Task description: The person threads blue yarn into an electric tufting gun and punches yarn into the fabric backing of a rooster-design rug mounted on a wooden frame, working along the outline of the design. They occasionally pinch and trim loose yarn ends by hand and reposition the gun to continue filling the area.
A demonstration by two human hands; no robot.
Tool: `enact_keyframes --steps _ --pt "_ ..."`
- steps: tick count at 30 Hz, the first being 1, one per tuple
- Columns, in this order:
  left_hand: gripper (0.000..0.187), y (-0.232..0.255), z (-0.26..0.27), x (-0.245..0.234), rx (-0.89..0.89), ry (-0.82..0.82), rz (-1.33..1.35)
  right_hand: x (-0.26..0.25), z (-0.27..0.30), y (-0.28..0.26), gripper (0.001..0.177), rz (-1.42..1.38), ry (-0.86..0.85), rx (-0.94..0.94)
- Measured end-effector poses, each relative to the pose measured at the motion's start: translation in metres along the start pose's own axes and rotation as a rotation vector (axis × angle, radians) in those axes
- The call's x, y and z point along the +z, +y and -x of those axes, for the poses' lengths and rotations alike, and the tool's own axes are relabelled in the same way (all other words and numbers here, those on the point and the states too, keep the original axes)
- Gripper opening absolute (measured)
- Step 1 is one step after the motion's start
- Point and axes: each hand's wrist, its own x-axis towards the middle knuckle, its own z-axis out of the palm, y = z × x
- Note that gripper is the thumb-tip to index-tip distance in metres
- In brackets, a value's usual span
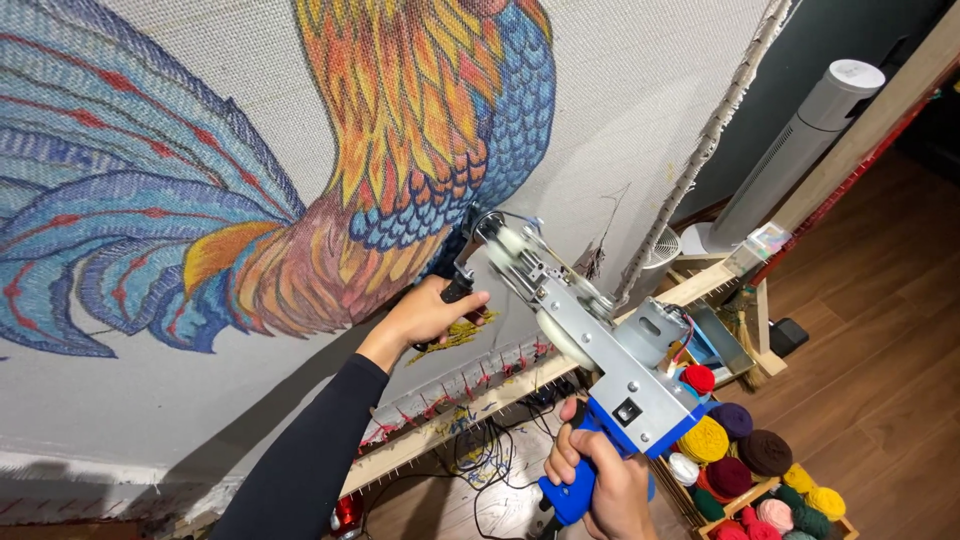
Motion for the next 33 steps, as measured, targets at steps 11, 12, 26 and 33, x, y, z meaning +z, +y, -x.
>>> enact_keyframes --steps 11,12,26,33 --pt "0.048 0.008 -0.007 0.006 0.000 0.008 0.003 -0.013 -0.006 -0.017 0.028 0.139 -0.061 -0.053" --pt "0.047 0.006 -0.008 0.007 0.023 0.001 0.028 -0.013 -0.006 -0.019 0.027 0.154 -0.065 -0.058" --pt "0.043 -0.001 -0.017 0.033 0.090 0.006 0.148 -0.050 -0.009 -0.041 0.039 0.417 -0.151 -0.133" --pt "0.066 -0.052 -0.066 0.100 0.355 -0.207 0.580 -0.081 0.015 -0.065 0.049 0.272 -0.099 -0.171"
